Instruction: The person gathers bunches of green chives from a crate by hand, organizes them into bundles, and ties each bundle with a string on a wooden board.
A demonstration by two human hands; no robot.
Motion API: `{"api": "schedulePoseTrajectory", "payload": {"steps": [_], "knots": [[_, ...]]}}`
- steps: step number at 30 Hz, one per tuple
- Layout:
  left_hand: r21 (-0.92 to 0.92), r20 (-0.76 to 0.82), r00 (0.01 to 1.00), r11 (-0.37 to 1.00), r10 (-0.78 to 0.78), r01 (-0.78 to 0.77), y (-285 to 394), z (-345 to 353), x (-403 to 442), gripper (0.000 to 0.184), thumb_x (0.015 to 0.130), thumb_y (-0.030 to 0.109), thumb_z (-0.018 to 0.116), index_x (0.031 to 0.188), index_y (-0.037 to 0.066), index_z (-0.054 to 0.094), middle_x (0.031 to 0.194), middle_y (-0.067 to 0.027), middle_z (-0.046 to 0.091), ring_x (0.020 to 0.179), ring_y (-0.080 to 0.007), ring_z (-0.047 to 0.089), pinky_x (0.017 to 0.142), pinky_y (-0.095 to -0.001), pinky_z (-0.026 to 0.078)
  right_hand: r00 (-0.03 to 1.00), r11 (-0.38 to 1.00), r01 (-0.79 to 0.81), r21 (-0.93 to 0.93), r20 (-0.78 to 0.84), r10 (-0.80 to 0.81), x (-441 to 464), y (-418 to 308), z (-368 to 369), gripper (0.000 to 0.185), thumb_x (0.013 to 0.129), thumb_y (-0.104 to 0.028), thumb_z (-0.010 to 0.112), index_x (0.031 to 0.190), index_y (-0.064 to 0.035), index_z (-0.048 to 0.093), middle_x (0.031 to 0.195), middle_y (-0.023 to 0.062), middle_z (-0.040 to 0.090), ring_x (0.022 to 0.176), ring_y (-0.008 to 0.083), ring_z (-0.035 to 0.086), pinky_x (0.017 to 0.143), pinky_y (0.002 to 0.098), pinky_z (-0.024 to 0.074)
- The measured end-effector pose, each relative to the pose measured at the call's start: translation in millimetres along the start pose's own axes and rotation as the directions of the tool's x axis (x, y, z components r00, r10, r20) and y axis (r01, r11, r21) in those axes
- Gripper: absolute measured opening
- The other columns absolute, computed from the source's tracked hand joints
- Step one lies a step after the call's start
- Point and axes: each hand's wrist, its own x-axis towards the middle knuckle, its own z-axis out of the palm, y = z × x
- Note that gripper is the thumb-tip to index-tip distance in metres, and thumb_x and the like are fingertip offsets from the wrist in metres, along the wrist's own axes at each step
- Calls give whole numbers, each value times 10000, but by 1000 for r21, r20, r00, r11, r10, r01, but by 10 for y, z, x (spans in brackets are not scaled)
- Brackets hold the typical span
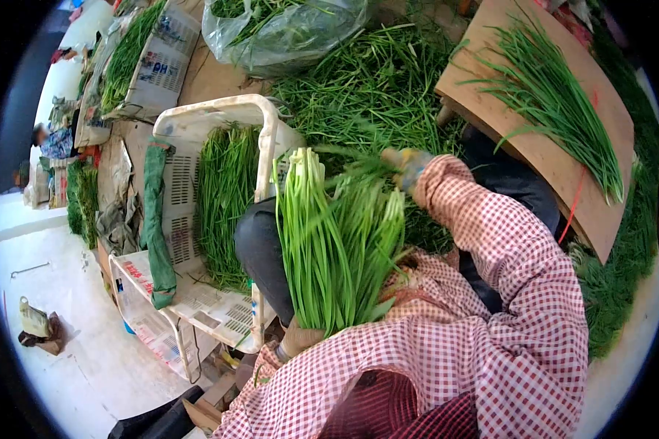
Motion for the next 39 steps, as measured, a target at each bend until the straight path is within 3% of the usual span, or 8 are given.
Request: {"api": "schedulePoseTrajectory", "payload": {"steps": [1,4,7,12,17,21,27,39], "knots": [[-5,-6,1000,1000,-2,2,2,6,17,630,730,125,780,1283,9,502,1191,-113,607,1053,-253,599,899,-389,495,987,792,128,-596,0,-160,259,128,-191,457,996,-284,425,1348,9,426,1259,141,558,976,216,597,860,299,492],[-11,-27,1000,1000,-15,15,-6,23,31,635,728,128,782,1284,9,501,1191,-113,606,1054,-253,597,900,-389,495,917,872,-371,320,-22,398,681,213,-433,449,1000,-217,373,1429,-88,338,1345,146,496,1091,212,568,932,347,477],[-12,-34,999,1000,-28,27,13,31,62,640,725,131,785,1285,9,500,1192,-112,606,1055,-253,596,901,-389,494,993,676,-70,-734,-115,-23,1129,774,-448,914,807,-656,537,1462,-71,282,1497,190,287,1367,345,296,1148,447,185],[-25,-50,997,998,-57,56,66,31,95,649,722,136,790,1287,10,497,1193,-112,604,1057,-253,595,903,-389,493,911,917,118,381,326,-253,129,-152,-362,753,788,-549,673,1375,-136,447,1320,160,507,1174,276,526,911,409,493],[-26,-50,997,998,-62,61,80,38,73,658,718,141,794,1289,10,495,1194,-111,603,1059,-254,593,905,-390,491,723,644,657,-393,88,-685,222,-274,-113,291,879,-335,618,949,-54,650,882,114,665,837,241,624,753,358,515],[-30,-44,998,998,-55,54,68,44,30,665,715,145,798,1290,10,494,1195,-110,602,1061,-254,591,906,-390,490,907,831,167,-530,-248,-341,348,-132,-432,306,937,-296,533,1142,-74,582,1014,173,639,900,284,630,773,403,503],[-6,-5,999,999,-52,52,68,13,-43,675,710,151,803,1292,11,491,1196,-109,600,1064,-254,589,908,-390,489,956,788,279,-549,84,-280,-115,245,-581,345,866,-246,603,1161,-69,624,1080,135,645,963,276,623,856,398,485],[96,75,997,995,-1,-6,129,36,-63,696,701,163,814,1297,12,486,1199,-107,597,1068,-255,585,913,-390,486,838,636,389,666,31,-545,-950,440,485,318,874,-223,668,1012,53,589,879,154,668,781,209,675,638,292,568]]}}
